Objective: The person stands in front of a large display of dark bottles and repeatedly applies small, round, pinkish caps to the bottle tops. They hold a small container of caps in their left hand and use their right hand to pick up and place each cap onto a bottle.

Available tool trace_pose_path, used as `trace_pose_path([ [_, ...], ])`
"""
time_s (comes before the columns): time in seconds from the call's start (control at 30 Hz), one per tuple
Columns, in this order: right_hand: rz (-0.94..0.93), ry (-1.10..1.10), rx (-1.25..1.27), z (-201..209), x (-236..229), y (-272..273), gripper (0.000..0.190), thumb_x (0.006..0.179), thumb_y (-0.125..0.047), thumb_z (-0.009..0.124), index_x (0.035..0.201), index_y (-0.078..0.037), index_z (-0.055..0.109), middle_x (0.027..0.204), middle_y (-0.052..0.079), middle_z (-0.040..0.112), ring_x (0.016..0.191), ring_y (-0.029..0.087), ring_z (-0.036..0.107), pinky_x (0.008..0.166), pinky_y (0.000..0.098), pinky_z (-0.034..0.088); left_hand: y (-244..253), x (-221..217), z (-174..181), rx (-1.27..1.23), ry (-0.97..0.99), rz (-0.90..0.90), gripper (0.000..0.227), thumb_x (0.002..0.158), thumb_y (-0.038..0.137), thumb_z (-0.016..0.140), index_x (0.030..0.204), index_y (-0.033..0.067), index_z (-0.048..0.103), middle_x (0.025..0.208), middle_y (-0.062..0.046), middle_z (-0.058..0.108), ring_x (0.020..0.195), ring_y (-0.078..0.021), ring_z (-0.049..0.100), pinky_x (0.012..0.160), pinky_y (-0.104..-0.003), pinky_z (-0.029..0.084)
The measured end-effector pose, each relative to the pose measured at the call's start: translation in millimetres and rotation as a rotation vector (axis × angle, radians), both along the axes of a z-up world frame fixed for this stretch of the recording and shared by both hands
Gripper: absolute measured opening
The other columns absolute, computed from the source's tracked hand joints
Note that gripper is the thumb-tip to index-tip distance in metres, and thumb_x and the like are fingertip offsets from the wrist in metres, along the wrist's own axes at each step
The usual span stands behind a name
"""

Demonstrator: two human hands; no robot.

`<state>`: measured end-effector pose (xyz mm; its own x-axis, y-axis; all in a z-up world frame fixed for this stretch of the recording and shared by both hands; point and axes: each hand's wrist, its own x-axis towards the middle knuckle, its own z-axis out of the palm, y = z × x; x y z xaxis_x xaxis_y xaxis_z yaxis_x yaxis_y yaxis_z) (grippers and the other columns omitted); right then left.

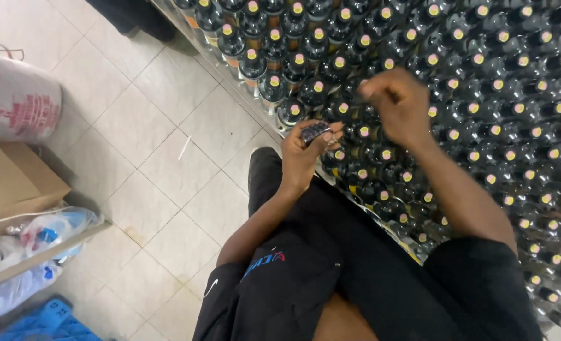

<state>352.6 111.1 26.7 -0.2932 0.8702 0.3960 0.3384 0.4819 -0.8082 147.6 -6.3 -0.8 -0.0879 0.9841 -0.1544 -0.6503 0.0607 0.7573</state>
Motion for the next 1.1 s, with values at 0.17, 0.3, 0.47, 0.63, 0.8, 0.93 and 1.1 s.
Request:
trace_pose_path([
  [0.17, -0.242, -0.374, 0.199, -16, 48, 82, 0.030, 0.127, -0.014, 0.078, 0.099, -0.004, 0.076, 0.095, 0.009, 0.071, 0.085, 0.021, 0.060, 0.071, 0.0379, 0.045, 3, -17, 22, -0.083, 0.025, 0.003, 0.034, 0.098, 0.020, 0.081, 0.119, 0.0001, 0.063, 0.124, -0.032, 0.077, 0.113, -0.0445, 0.079, 0.089, -0.044, 0.072],
  [0.3, -0.218, -0.548, 0.162, -30, 41, 114, 0.067, 0.136, -0.028, 0.068, 0.073, -0.009, 0.053, 0.068, 0.002, 0.053, 0.063, 0.022, 0.045, 0.115, 0.0599, 0.056, 13, -33, 15, -0.128, 0.031, 0.023, 0.032, 0.097, 0.019, 0.082, 0.115, -0.0006, 0.065, 0.122, -0.032, 0.078, 0.107, -0.0403, 0.081, 0.087, -0.040, 0.071],
  [0.47, -0.239, -0.633, 0.099, -60, 33, 124, 0.078, 0.136, -0.043, 0.059, 0.067, -0.015, 0.037, 0.059, 0.000, 0.030, 0.055, 0.016, 0.024, 0.058, 0.0361, 0.020, 19, -59, 15, -0.140, 0.025, 0.040, 0.031, 0.097, 0.018, 0.082, 0.114, -0.0002, 0.064, 0.119, -0.031, 0.079, 0.105, -0.0390, 0.082, 0.084, -0.039, 0.071],
  [0.63, -0.272, -0.685, 0.075, -62, 25, 125, 0.078, 0.137, -0.040, 0.062, 0.068, -0.014, 0.037, 0.060, 0.000, 0.032, 0.056, 0.016, 0.026, 0.057, 0.0370, 0.017, 30, -83, 5, -0.186, -0.022, 0.039, 0.033, 0.095, 0.015, 0.083, 0.116, -0.0008, 0.064, 0.118, -0.029, 0.080, 0.105, -0.0372, 0.082, 0.087, -0.042, 0.072],
  [0.8, -0.349, -0.763, 0.157, -73, 33, 127, 0.078, 0.138, -0.046, 0.057, 0.070, -0.013, 0.037, 0.064, 0.001, 0.037, 0.066, 0.019, 0.038, 0.058, 0.0373, 0.024, 40, -97, 7, -0.149, 0.019, 0.005, 0.032, 0.097, 0.016, 0.081, 0.117, -0.0016, 0.063, 0.114, -0.026, 0.081, 0.107, -0.0365, 0.082, 0.086, -0.040, 0.072],
  [0.93, -0.281, -0.705, -0.025, -50, 13, 118, 0.080, 0.134, -0.022, 0.072, 0.063, -0.017, 0.035, 0.056, -0.004, 0.030, 0.051, 0.013, 0.022, 0.053, 0.0316, 0.016, 47, -98, 1, -0.157, 0.010, -0.020, 0.032, 0.097, 0.016, 0.081, 0.118, -0.0001, 0.063, 0.115, -0.026, 0.081, 0.107, -0.0371, 0.082, 0.086, -0.041, 0.072],
  [1.1, -0.281, -0.863, 0.079, -54, 6, 109, 0.076, 0.131, -0.048, 0.069, 0.067, -0.011, 0.053, 0.067, 0.006, 0.050, 0.067, 0.024, 0.052, 0.061, 0.0412, 0.044, 52, -95, -2, -0.159, 0.008, -0.034, 0.030, 0.097, 0.014, 0.081, 0.116, -0.0014, 0.064, 0.117, -0.027, 0.080, 0.105, -0.0372, 0.082, 0.085, -0.040, 0.072],
])
